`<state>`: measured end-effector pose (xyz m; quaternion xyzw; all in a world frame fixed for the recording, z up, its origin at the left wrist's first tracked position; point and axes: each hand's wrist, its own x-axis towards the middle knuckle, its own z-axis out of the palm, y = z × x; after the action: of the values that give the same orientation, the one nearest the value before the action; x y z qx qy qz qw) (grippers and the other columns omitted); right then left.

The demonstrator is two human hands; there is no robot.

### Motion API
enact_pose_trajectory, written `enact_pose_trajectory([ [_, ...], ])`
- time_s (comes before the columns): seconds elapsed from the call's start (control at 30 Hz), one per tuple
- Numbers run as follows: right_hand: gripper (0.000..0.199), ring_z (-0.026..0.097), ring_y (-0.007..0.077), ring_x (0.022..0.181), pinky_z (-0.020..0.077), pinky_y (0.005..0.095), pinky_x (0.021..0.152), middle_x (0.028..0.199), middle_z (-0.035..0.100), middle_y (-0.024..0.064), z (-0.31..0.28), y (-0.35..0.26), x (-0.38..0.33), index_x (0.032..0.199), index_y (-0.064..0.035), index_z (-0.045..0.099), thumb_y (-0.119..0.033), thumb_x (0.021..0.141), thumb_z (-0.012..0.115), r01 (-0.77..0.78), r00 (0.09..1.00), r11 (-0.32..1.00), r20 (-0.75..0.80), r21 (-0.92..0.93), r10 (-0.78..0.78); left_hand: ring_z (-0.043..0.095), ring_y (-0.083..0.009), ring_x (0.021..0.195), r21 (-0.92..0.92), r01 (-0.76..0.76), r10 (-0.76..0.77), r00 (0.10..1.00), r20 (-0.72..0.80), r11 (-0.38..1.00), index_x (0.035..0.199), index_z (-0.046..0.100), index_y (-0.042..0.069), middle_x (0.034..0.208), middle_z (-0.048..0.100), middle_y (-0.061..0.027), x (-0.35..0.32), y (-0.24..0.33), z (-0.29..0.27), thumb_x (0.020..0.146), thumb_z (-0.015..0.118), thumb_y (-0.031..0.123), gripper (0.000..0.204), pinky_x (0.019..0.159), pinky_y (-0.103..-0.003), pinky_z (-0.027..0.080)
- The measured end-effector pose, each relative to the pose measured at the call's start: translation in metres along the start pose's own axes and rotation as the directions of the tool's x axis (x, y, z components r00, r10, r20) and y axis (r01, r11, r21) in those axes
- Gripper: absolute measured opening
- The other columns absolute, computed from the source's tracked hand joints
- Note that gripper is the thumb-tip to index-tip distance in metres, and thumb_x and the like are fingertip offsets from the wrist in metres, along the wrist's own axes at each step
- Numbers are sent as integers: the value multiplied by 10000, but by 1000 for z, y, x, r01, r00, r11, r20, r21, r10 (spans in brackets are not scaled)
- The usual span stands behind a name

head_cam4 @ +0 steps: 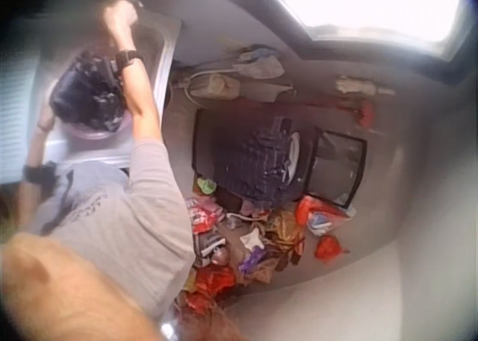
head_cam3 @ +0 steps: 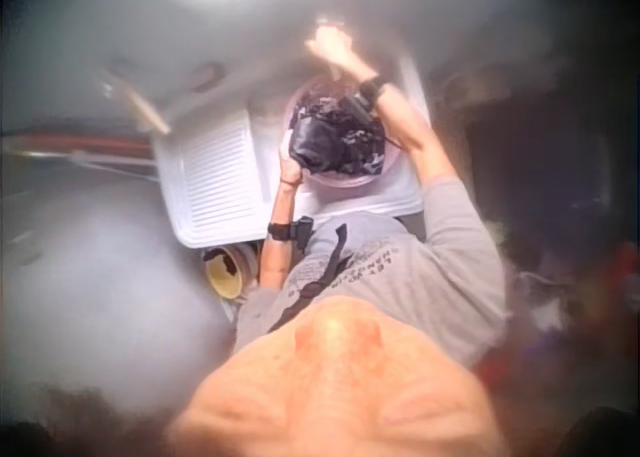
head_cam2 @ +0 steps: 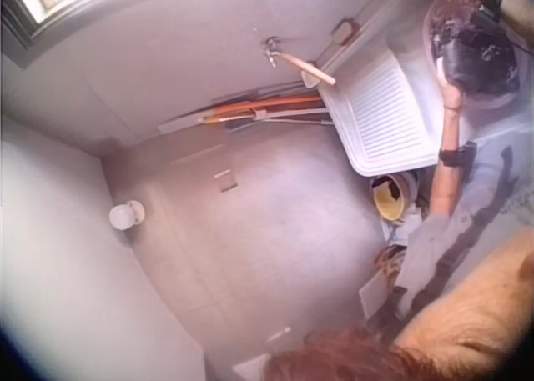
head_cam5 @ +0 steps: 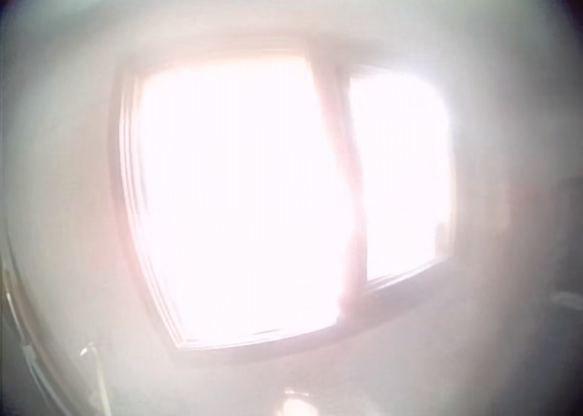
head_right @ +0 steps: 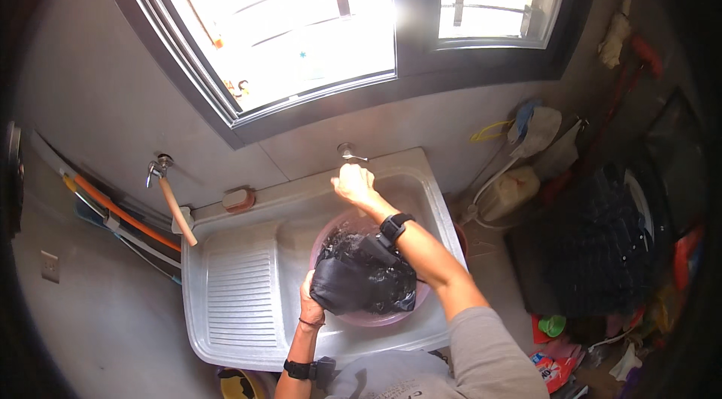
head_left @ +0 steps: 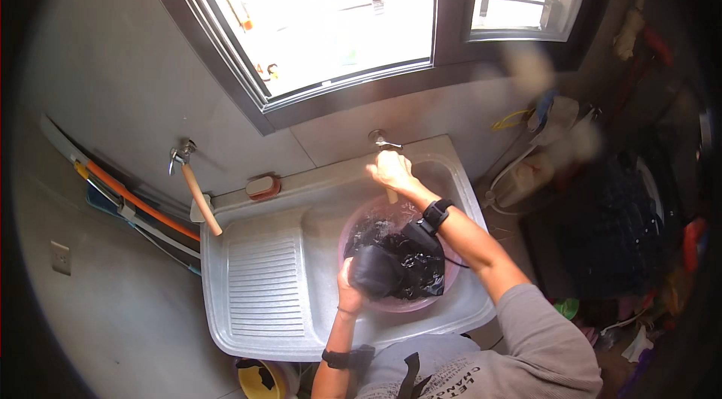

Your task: Hand-washing a black garment in a utility sink using soap and rinsing in a pink basin.

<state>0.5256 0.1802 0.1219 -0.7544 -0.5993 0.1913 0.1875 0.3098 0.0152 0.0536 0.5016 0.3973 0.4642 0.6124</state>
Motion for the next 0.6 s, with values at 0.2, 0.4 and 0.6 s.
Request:
enact_pose_trajectory([
  [0.2,420,456,337,1025,457,476,759,1061,453,165,-11,12,11,1012,12,494,-260,742,666,-125,894,990,-441,-66,84,544,-84,811,-50,54,-58,995,-78,997,1001,557,25,910,591,-10,-10,5,-7,868,539,71,142,733,-227,456],
  [0.4,420,502,370,1027,467,436,827,1062,498,229,12,22,13,1023,64,512,-216,748,662,-134,957,991,-260,3,130,556,-85,789,-7,76,-76,993,-89,997,998,563,23,900,599,-11,-16,-20,-19,857,539,38,144,715,-229,467],
  [0.6,527,530,390,953,452,450,830,1013,514,229,12,9,-2,1009,60,507,-355,725,664,-67,988,989,-129,133,84,547,-74,804,66,90,-88,996,-29,994,1003,567,30,896,596,4,-8,-47,-18,815,591,12,190,723,-226,459],
])
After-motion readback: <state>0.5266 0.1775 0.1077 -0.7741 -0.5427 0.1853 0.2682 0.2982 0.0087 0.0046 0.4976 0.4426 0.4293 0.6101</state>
